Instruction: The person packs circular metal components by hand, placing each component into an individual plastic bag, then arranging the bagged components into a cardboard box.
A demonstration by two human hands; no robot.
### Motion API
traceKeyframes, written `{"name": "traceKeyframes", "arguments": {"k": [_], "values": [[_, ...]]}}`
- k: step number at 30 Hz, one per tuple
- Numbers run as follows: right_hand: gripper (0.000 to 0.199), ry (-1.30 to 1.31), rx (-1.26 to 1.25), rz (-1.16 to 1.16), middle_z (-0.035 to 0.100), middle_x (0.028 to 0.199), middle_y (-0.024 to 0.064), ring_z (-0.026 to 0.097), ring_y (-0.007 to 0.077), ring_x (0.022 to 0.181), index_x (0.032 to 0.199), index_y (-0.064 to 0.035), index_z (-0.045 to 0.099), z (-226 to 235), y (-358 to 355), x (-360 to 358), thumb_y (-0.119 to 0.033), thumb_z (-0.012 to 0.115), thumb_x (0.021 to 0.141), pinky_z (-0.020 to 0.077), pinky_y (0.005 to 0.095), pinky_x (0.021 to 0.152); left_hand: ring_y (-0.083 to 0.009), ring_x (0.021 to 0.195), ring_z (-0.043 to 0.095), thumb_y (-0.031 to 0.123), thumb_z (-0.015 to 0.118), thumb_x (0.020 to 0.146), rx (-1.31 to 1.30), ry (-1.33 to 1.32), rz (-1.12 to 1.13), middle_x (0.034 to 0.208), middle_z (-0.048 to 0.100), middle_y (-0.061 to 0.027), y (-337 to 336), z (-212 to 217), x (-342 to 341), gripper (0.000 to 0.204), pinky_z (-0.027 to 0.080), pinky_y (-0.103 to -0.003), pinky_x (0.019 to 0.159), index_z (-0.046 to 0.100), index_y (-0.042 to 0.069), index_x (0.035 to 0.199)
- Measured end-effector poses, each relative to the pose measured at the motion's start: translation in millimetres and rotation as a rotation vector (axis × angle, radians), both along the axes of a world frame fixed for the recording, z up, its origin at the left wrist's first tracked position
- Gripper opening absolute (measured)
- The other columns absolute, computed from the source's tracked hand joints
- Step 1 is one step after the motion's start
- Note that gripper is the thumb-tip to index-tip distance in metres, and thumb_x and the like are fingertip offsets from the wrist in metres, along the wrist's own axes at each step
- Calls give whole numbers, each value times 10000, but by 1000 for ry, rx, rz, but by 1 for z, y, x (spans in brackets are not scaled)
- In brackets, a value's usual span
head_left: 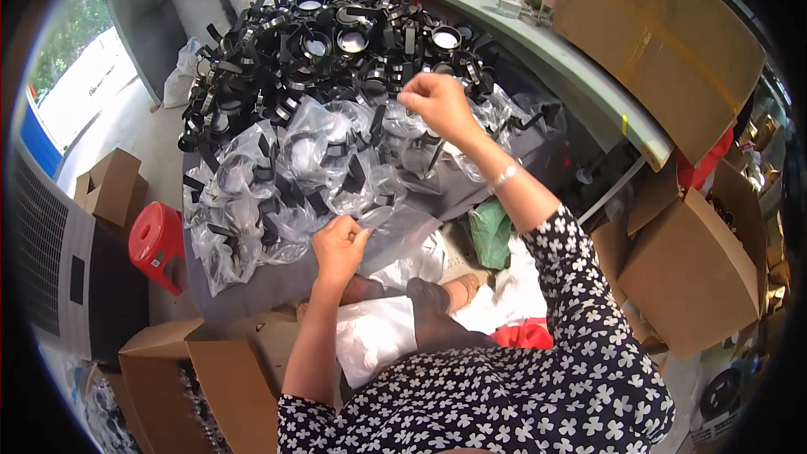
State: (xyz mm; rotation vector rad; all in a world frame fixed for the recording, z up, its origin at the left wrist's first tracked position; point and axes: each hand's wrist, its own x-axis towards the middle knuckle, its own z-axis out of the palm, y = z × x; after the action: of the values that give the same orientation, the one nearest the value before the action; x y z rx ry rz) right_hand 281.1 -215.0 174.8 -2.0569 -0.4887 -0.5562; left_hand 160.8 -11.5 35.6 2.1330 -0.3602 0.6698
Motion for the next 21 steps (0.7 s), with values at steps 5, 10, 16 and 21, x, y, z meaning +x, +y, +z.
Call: {"name": "traceKeyframes", "arguments": {"k": [5,10,16,21], "values": [[195,110,-368,13,629,689,146,614,263,625,781,-20,657,3,29,103,-177,673,665,485,346,629,-216,451,498,98,725,630,-14,17,-5,551,515,-79,2,6,-4,237,369,-307,429,503,31,585],[342,265,-824,-28,630,854,190,616,327,794,828,10,646,-36,62,161,-249,719,618,492,361,710,-208,452,504,81,712,634,-85,23,-38,569,522,-82,6,1,-4,224,373,-313,430,499,30,592],[350,398,-783,70,639,851,177,625,289,763,824,40,636,-49,62,183,-240,717,630,494,352,686,-235,474,519,78,704,635,-71,26,-46,570,518,-87,5,3,-1,226,377,-328,434,488,31,589],[292,592,-76,157,554,665,85,521,184,550,880,31,582,-22,54,174,-209,643,724,417,314,476,-242,475,516,83,704,636,-66,-3,-46,565,510,-84,5,-2,3,231,373,-332,434,483,32,593]]}}
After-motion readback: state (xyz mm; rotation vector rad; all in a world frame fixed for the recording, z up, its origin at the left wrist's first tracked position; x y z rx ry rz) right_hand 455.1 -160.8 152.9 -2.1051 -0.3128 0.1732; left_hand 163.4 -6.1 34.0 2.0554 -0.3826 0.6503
